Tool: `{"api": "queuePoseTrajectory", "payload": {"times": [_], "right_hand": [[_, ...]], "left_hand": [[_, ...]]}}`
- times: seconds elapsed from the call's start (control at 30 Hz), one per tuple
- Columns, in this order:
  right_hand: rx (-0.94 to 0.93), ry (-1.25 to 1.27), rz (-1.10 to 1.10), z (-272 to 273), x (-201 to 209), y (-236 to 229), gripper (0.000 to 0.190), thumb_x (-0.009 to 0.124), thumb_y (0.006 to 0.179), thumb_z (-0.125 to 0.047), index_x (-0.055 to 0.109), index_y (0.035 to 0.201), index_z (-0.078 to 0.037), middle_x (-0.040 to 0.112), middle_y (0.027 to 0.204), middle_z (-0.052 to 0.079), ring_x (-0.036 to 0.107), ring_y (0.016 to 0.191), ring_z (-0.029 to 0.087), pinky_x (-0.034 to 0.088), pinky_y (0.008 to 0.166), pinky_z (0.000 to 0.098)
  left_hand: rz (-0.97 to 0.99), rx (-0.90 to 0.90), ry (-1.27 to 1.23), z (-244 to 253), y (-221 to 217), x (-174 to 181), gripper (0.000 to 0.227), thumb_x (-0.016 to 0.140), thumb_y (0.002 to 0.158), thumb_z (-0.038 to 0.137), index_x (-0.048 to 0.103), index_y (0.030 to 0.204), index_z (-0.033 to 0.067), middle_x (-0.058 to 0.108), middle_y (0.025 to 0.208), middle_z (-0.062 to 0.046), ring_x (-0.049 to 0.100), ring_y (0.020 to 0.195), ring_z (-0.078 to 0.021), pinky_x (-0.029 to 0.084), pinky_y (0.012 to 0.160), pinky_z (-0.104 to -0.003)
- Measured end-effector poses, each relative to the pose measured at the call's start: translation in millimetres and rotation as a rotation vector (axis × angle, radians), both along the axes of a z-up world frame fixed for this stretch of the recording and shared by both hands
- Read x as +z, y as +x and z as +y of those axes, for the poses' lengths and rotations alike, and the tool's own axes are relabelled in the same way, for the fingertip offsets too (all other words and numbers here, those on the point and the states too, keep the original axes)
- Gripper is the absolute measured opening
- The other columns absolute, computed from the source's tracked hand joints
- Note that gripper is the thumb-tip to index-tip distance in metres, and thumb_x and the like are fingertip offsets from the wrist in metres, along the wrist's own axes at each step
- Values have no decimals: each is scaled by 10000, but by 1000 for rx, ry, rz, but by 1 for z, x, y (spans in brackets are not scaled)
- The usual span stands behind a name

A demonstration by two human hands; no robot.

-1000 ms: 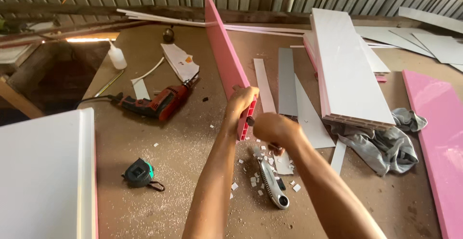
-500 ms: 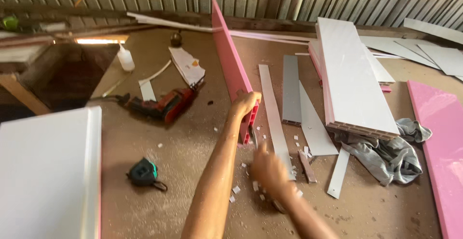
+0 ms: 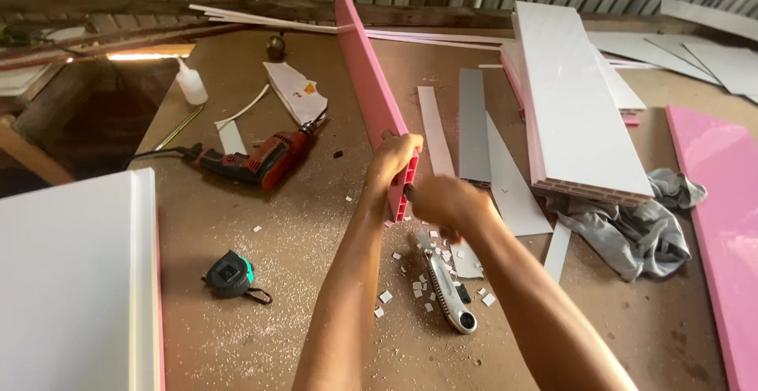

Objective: The person trims and peels small plastic or adhesive strips from the hollow internal chambers of white and pink furniture panels using a utility knife and by hand.

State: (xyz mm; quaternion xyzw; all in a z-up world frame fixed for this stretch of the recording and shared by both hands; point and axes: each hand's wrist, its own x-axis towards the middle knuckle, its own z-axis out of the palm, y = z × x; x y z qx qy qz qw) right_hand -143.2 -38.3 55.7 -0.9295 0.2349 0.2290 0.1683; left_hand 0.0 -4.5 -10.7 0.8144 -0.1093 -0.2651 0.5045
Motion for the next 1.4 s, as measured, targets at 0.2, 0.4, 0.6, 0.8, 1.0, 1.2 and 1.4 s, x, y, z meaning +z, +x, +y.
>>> {"api": "queuePoseTrajectory", "payload": {"times": [0.2,0.4,0.6,0.8,1.0,1.2,1.4], "right_hand": [[62,-195,-411,1,-107,-65,442,388,880,-96,575,1257,39,738,805,232,780,813,372,612,694,534],[-179,-181,-228,-17,-131,-110,421,274,1031,-307,614,1224,-152,763,812,124,790,774,277,653,747,447],[-395,-118,-359,-80,-147,-80,401,330,1059,-428,589,1154,-137,738,797,90,720,677,240,596,575,388],[-311,-308,-588,-118,-224,-60,498,371,1032,-560,527,1189,-114,606,716,62,592,572,196,498,532,353],[-343,-259,-517,-110,-226,-61,542,509,959,-539,465,1343,-159,582,1165,210,614,978,347,581,691,452],[-270,-477,-563,-113,-244,-58,478,553,942,-490,518,1274,-148,610,1164,199,588,1027,350,476,852,492],[-116,-495,-829,-65,-185,-74,423,536,934,-461,576,1260,-195,545,1212,145,548,950,278,460,848,491]], "left_hand": [[-34,-53,70,7,-5,13,1070,574,647,405,166,1512,-75,554,1354,-265,501,1334,-471,462,1020,-564],[-6,-24,-12,0,9,-5,1040,614,643,385,221,1495,-63,530,1359,-305,519,1306,-487,547,881,-599],[46,46,14,6,-14,21,540,529,684,380,459,1134,89,506,790,-30,518,699,-173,427,576,-361],[59,-99,-1,14,-27,35,982,458,742,689,441,1504,70,408,1560,-187,383,1451,-350,269,1190,-557],[-107,42,-143,4,-28,36,1070,672,799,293,-16,1614,221,-43,1723,1,58,1585,-219,60,1261,-543],[7,2,-39,-11,-15,37,1132,608,829,102,-214,1602,195,454,1413,-162,509,740,-135,490,686,-294],[-66,140,50,-16,-21,36,251,521,587,114,421,816,132,396,651,15,438,581,-131,403,476,-305]]}}
